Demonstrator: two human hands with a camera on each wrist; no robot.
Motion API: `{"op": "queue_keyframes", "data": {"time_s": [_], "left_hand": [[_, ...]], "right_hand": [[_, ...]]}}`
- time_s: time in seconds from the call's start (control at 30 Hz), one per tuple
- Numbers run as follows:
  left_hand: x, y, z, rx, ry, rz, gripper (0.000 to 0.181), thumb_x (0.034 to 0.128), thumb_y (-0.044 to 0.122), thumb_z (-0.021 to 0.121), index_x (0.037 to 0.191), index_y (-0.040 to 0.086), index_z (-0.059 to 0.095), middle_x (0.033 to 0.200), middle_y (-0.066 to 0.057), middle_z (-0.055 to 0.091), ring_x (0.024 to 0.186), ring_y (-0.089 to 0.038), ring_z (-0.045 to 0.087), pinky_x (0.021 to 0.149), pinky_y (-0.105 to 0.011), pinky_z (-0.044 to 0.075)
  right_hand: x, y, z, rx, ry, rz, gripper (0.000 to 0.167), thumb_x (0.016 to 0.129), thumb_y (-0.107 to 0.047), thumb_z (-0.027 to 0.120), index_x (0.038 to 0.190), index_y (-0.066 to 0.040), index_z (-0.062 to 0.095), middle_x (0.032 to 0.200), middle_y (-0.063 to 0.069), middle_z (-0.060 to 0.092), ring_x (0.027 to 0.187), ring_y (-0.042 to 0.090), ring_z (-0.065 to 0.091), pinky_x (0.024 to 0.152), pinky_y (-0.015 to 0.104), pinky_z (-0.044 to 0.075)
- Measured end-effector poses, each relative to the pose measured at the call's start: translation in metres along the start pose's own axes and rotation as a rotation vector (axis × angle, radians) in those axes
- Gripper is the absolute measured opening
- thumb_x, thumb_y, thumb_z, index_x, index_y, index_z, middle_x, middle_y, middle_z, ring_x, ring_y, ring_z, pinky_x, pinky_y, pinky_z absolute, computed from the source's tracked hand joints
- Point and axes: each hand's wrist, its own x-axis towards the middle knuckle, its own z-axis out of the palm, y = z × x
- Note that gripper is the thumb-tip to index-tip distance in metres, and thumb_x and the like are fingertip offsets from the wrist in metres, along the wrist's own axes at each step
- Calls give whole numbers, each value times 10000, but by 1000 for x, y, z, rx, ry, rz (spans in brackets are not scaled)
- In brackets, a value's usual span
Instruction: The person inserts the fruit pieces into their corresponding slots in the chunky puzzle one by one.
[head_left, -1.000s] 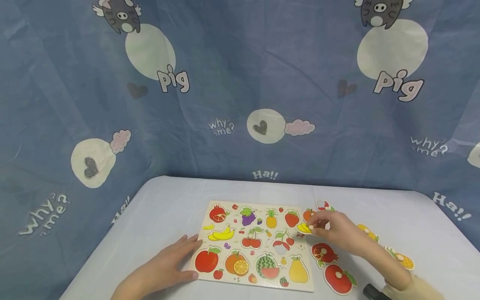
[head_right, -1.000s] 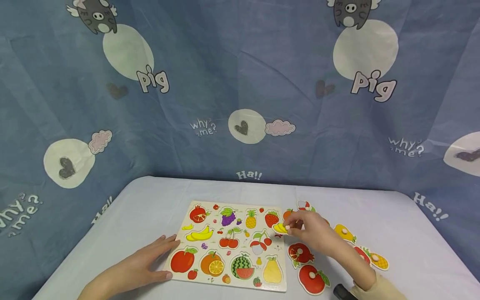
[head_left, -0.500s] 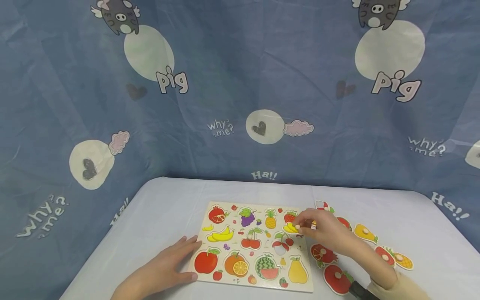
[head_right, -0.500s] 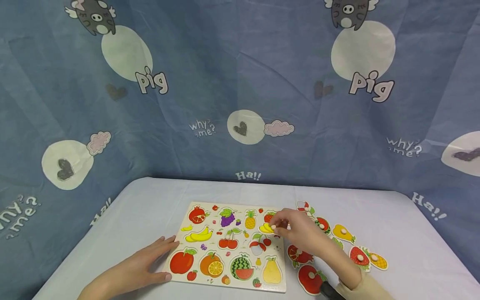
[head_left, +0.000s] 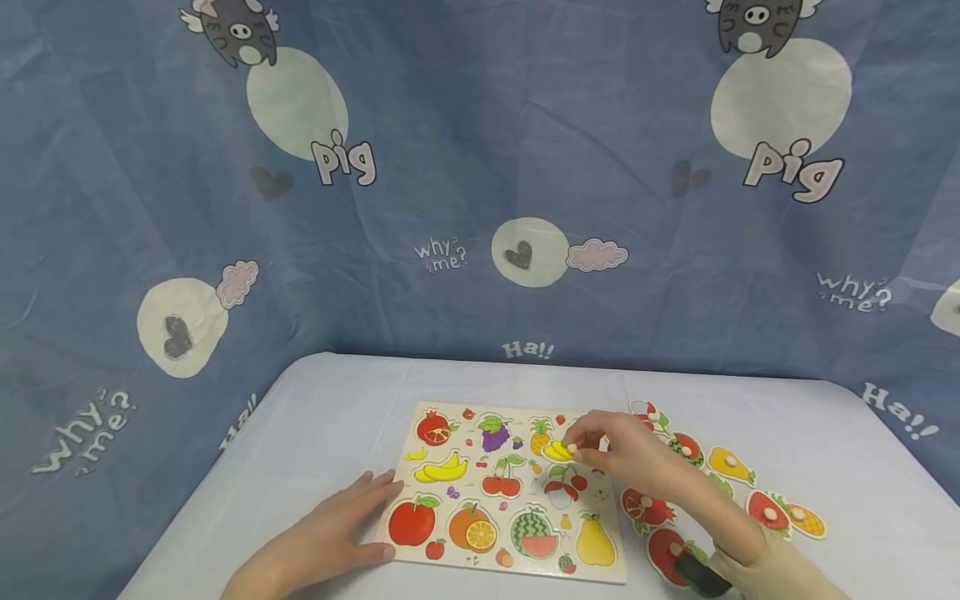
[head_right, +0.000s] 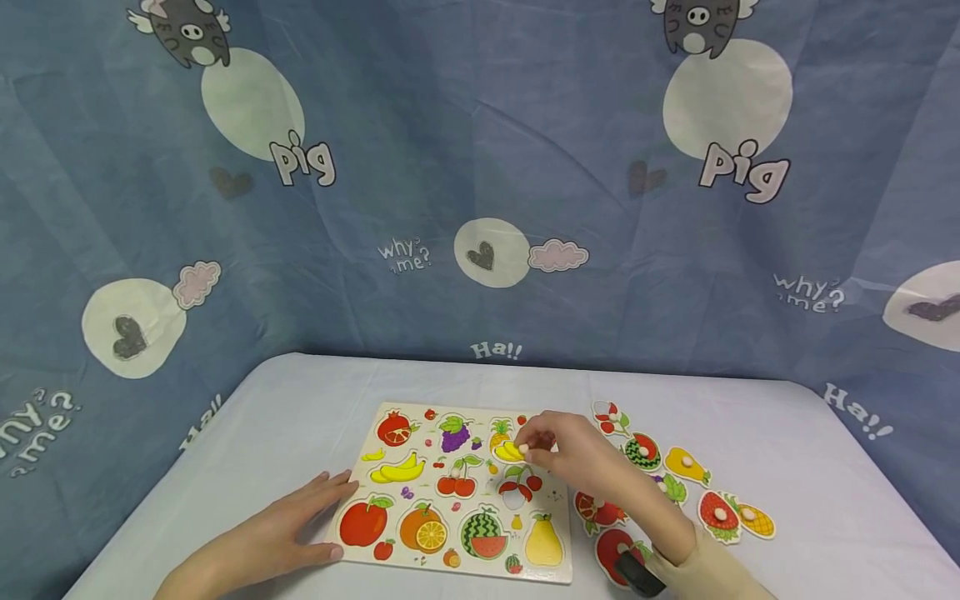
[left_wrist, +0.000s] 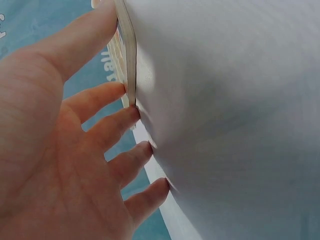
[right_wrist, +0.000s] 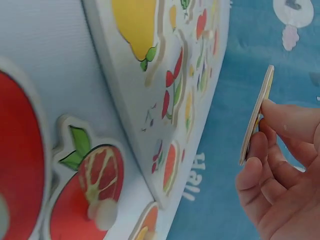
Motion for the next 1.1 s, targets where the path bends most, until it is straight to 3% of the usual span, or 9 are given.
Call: {"op": "queue_keyframes", "data": {"time_s": [0.33,0.8,1.1], "left_hand": [[1,1,1,10,5,-15,818,704,410,859,1427,212,531,1514,-20,433,1433,-329,282,1066,-662,286],[4,-1,3,20,-1,-21,829,699,437,854,1431,224,527,1518,-19,428,1430,-335,283,1052,-677,293],[3,1,1,18,-4,-12,824,706,433,849,1429,205,527,1513,-34,433,1426,-341,291,1052,-674,296]], "right_hand": [[19,-8,5,34,-72,-47,143,917,-83,698,1001,-199,712,929,-120,648,826,103,584,724,272,526],[36,-13,21,51,-177,-62,155,919,-81,698,1018,-200,717,943,-104,666,811,111,574,682,276,516],[47,-18,32,78,-188,-80,168,915,-71,698,1026,-198,714,970,-104,674,837,107,586,726,276,529]]}}
